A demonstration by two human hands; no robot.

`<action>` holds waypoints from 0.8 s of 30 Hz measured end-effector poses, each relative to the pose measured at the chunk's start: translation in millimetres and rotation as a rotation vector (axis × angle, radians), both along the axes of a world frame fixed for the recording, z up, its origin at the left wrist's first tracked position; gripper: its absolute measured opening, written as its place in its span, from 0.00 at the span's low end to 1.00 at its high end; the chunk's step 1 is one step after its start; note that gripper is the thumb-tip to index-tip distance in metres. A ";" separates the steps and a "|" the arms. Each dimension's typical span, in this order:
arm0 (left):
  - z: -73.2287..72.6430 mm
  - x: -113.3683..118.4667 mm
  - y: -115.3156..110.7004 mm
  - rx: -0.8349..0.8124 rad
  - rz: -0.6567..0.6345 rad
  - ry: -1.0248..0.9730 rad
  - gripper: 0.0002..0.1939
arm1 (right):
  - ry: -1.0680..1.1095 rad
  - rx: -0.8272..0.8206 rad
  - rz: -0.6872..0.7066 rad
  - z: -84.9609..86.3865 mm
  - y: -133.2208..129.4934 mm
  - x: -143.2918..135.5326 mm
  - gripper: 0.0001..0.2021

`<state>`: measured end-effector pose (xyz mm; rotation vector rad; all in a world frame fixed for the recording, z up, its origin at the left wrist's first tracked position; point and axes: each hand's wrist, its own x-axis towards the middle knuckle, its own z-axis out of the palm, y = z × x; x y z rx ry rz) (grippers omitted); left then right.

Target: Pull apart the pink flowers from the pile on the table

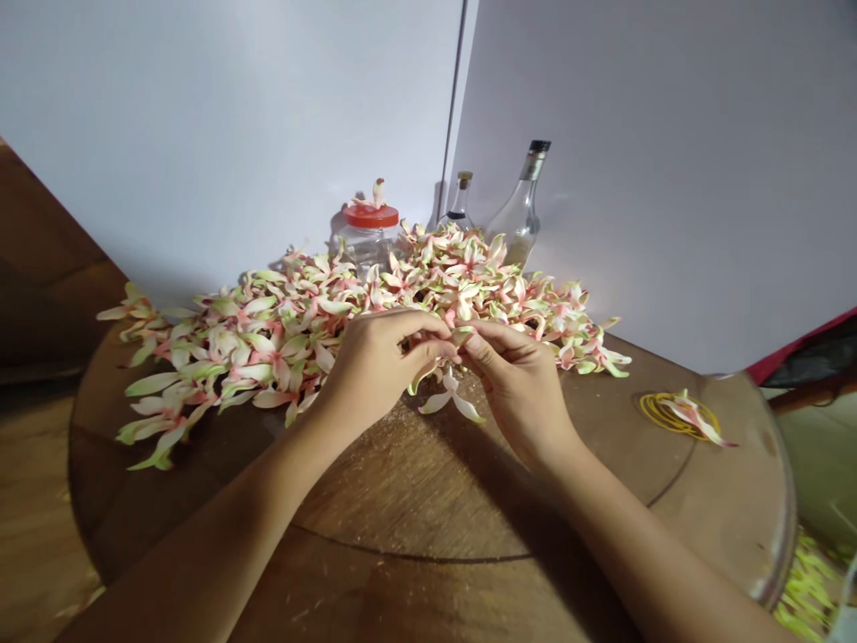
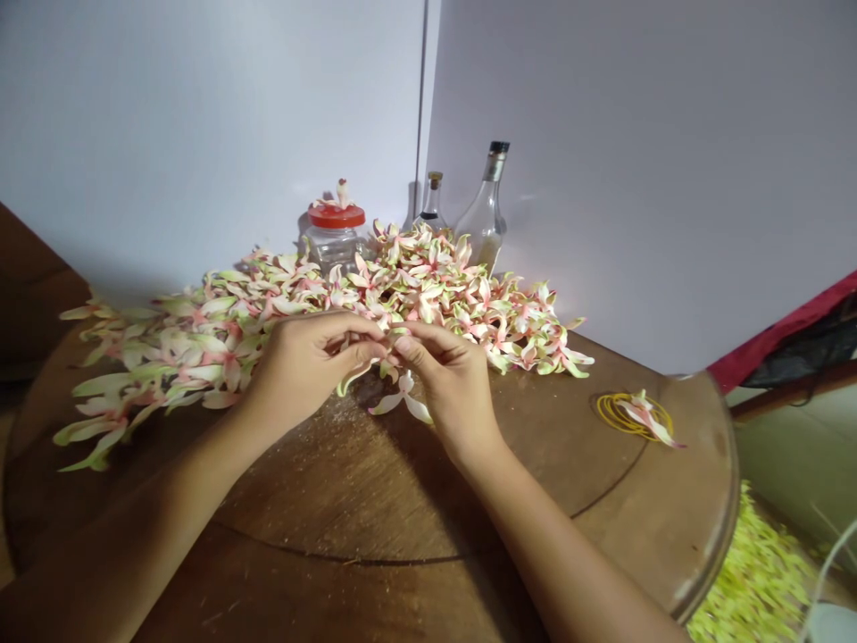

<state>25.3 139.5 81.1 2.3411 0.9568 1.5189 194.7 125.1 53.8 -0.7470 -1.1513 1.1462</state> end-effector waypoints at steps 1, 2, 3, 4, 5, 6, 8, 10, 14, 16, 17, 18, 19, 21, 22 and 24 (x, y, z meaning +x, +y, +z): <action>0.2 0.0 0.0 -0.006 0.003 -0.003 0.02 | 0.002 -0.001 0.000 0.2 -0.1 -0.1 0.06; 0.6 0.0 -0.4 -0.014 0.006 -0.005 0.02 | 0.002 -0.002 0.000 0.4 -0.3 -0.2 0.05; 1.1 0.2 -0.9 -0.024 0.008 -0.007 0.02 | 0.002 -0.002 0.001 0.5 -0.4 -0.2 0.05; 1.6 0.4 -1.6 -0.030 0.009 -0.007 0.03 | 0.003 -0.001 0.002 0.6 -0.5 -0.2 0.05; 2.0 0.6 -2.4 -0.029 0.010 0.000 0.03 | 0.007 0.000 0.002 0.7 -0.7 -0.3 0.05; 2.1 0.9 -3.2 -0.015 0.016 0.014 0.03 | 0.012 -0.001 0.003 0.8 -0.8 -0.3 0.05; 1.7 1.6 -4.3 0.060 0.036 0.069 0.03 | 0.024 -0.003 0.001 0.7 -1.0 -0.7 0.06; 0.4 2.4 -4.7 0.167 0.056 0.153 0.04 | 0.028 -0.009 -0.007 0.4 -1.1 -1.4 0.07; -3.5 3.4 -3.2 0.265 0.088 0.289 0.05 | -0.006 -0.005 0.002 -0.1 -0.8 -2.8 0.08; -5.4 3.3 -1.5 0.229 0.093 0.269 0.06 | -0.036 0.000 0.004 0.0 -0.4 -2.9 0.10; -6.4 3.3 -0.7 0.205 0.090 0.245 0.06 | -0.052 0.002 0.000 0.2 -0.2 -2.7 0.10; -7.4 3.4 0.0 0.184 0.090 0.218 0.06 | -0.066 0.003 -0.007 0.6 -0.1 -2.4 0.11; -8.2 3.7 0.5 0.168 0.089 0.196 0.07 | -0.077 0.005 -0.014 1.1 -0.1 -2.1 0.11; -9.4 5.0 0.3 0.150 0.086 0.175 0.07 | -0.094 0.015 -0.026 2.1 -0.2 -1.3 0.11; -9.6 5.8 -0.4 0.147 0.085 0.170 0.07 | -0.106 0.021 -0.033 2.5 0.0 -0.8 0.11; -8.9 6.8 -2.7 0.134 0.084 0.146 0.08 | -0.135 0.027 -0.074 2.9 1.2 0.5 0.11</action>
